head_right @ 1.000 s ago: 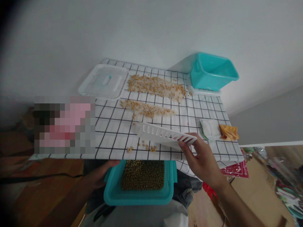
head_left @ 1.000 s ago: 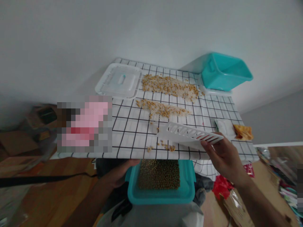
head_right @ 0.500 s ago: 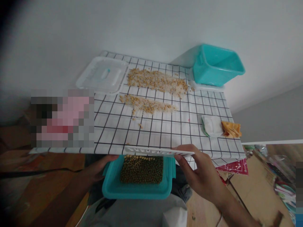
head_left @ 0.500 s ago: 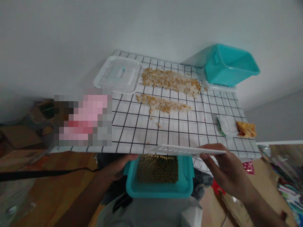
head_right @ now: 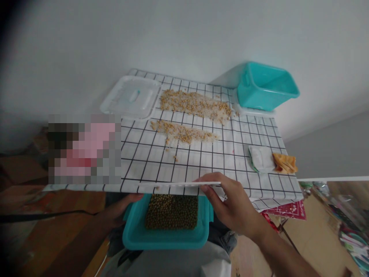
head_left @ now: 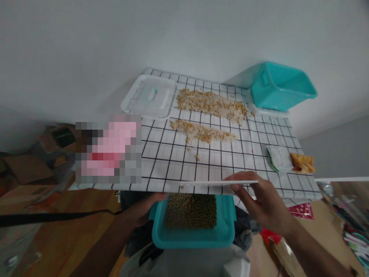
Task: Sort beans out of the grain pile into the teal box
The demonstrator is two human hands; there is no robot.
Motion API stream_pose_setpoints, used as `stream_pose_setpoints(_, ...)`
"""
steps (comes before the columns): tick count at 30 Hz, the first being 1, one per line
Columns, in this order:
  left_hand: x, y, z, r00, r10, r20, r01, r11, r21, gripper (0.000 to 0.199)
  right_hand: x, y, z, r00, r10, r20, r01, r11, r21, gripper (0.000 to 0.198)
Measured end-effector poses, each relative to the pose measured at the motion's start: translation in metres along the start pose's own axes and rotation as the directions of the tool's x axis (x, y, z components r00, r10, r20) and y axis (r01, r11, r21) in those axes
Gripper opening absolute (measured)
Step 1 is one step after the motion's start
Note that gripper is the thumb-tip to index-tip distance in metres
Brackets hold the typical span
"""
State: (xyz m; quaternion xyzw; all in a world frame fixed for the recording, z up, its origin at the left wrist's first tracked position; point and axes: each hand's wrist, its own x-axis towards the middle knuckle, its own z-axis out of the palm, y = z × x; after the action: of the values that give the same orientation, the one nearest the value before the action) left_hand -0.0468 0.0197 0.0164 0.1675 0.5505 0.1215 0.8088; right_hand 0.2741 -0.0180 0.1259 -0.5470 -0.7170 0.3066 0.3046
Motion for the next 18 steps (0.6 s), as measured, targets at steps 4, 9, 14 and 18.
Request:
stream_pose_setpoints(4,-0.001,-0.002,-0.007,0.999,-0.010,0.031,0.011,1.000,-0.022,0.021,-0.011,0.006,-0.006,0.999,0.030,-0.013,-0.029,0.999,0.031,0.023)
stream_pose_setpoints(9,0.002,-0.004,-0.012,0.999,0.003,0.039,-0.002,0.999,-0.038,0.025,0.000,0.018,-0.007,0.962,0.117,-0.247,-0.118,0.993,0.012,0.018)
stream_pose_setpoints(14,-0.002,0.000,-0.004,1.000,-0.001,0.027,0.002,0.999,-0.043,0.021,0.024,0.031,-0.011,0.954,0.123,-0.275,-0.115,0.992,0.045,0.017)
stream_pose_setpoints(18,-0.003,-0.002,-0.004,0.997,0.006,0.083,0.000,0.997,-0.077,0.021,0.043,0.043,-0.018,0.945,0.096,-0.313,-0.087,0.995,0.043,0.019)
